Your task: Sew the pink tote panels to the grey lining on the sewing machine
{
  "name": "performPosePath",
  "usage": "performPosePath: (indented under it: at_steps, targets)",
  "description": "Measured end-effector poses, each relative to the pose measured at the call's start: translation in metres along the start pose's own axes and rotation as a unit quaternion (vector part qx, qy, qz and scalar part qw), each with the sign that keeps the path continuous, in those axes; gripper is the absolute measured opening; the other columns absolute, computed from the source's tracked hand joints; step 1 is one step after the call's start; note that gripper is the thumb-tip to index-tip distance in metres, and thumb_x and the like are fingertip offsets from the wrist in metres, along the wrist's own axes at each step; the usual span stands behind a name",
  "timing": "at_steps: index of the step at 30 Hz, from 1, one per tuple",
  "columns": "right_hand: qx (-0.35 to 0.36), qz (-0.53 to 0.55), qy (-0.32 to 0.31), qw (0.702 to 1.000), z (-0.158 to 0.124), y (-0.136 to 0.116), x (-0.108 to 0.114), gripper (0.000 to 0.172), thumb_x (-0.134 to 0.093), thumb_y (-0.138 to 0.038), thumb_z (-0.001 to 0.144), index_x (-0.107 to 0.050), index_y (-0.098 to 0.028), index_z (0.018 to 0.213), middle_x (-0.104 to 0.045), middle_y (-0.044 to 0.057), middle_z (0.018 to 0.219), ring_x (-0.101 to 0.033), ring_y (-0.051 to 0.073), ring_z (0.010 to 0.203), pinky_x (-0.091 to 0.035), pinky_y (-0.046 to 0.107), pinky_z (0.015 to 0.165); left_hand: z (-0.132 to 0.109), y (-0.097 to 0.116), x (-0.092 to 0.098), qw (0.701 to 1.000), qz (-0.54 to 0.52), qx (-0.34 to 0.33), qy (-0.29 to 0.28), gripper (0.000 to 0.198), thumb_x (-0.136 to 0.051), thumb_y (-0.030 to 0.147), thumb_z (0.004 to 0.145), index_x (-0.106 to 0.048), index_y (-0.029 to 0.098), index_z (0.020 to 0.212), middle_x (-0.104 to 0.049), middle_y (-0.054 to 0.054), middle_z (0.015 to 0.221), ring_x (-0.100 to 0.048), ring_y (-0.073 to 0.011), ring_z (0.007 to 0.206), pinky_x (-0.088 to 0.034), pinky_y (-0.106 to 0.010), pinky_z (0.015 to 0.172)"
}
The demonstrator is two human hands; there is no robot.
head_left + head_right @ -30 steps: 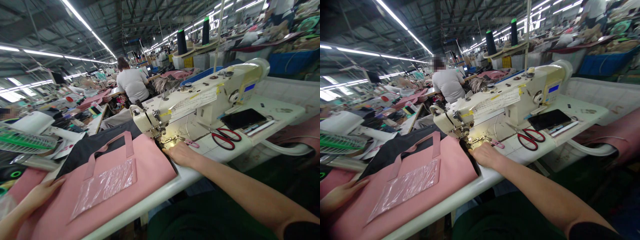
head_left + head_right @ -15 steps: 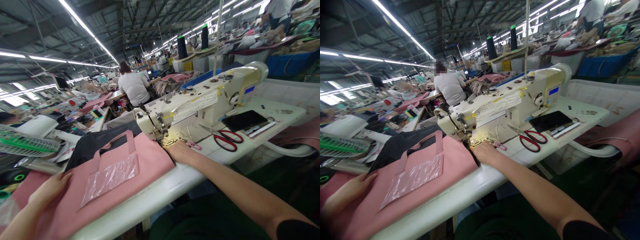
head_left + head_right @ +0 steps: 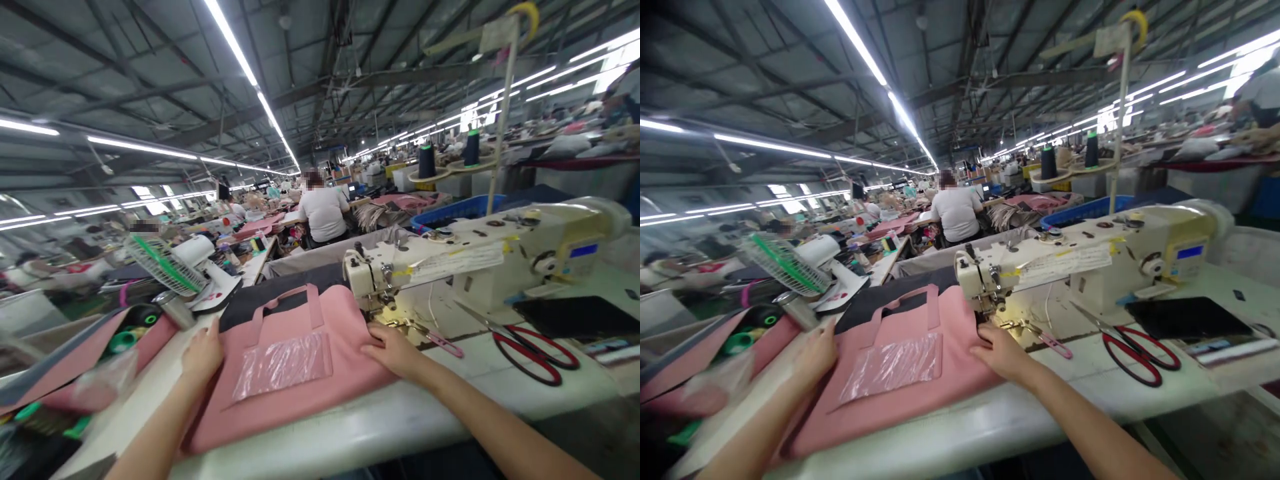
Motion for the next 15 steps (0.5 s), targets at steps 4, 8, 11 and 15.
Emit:
performPosePath:
  at_steps: [4, 8, 11, 15]
  targets:
    - [0.041, 0.112, -0.065, 0.991, -0.017, -0.006, 0.007, 0.02, -0.066, -0.018, 0.073, -0.049, -0.02, 0.063, -0.056, -0.001, 0.074, -0.059, 0.017, 0.074, -0.047, 0.027, 0.07, 0.002, 0.077, 0.003, 0.984, -0.091, -0.15, -0.003, 0.054, -0.033, 0.037, 0.095, -0.043, 0.011, 0.14, -0.04, -0.014, 0.15, -0.035, -0.0241, 0.141, -0.029, -0.037, 0.12]
    - [0.047, 0.116, -0.1, 0.987, -0.03, -0.012, 0.018, 0.009, -0.063, -0.014, 0.069, -0.056, -0.02, 0.068, -0.063, 0.002, 0.083, -0.061, 0.022, 0.087, -0.05, 0.033, 0.081, 0.024, 0.146, 0.015, 0.96, -0.165, -0.226, -0.027, 0.055, -0.04, 0.047, 0.094, -0.042, 0.018, 0.142, -0.042, -0.012, 0.15, -0.035, -0.0273, 0.141, -0.027, -0.048, 0.12]
    - [0.047, 0.118, -0.11, 0.986, -0.033, -0.017, 0.021, 0.011, -0.06, -0.01, 0.067, -0.063, -0.018, 0.073, -0.067, 0.005, 0.091, -0.062, 0.025, 0.097, -0.05, 0.037, 0.091, 0.044, 0.163, 0.039, 0.94, -0.189, -0.27, -0.089, 0.045, -0.052, 0.047, 0.089, -0.062, 0.015, 0.119, -0.062, -0.014, 0.126, -0.058, -0.03, 0.116, -0.045, -0.039, 0.103]
    - [0.006, 0.15, -0.06, 0.987, -0.042, -0.011, 0.014, 0.032, -0.061, -0.012, 0.069, -0.068, -0.018, 0.099, -0.069, 0.008, 0.106, -0.063, 0.026, 0.102, -0.05, 0.041, 0.095, 0.032, 0.139, 0.092, 0.918, -0.198, -0.302, -0.162, 0.053, -0.06, 0.061, 0.08, -0.07, 0.009, 0.086, -0.069, -0.007, 0.077, -0.061, -0.0209, 0.07, -0.046, -0.026, 0.066]
Point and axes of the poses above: each hand's wrist, its own z-axis towards the middle knuckle, its own x-axis out of the back of the hand, y = z × x, the point moved 1 cm from there along z, towards the middle knuckle
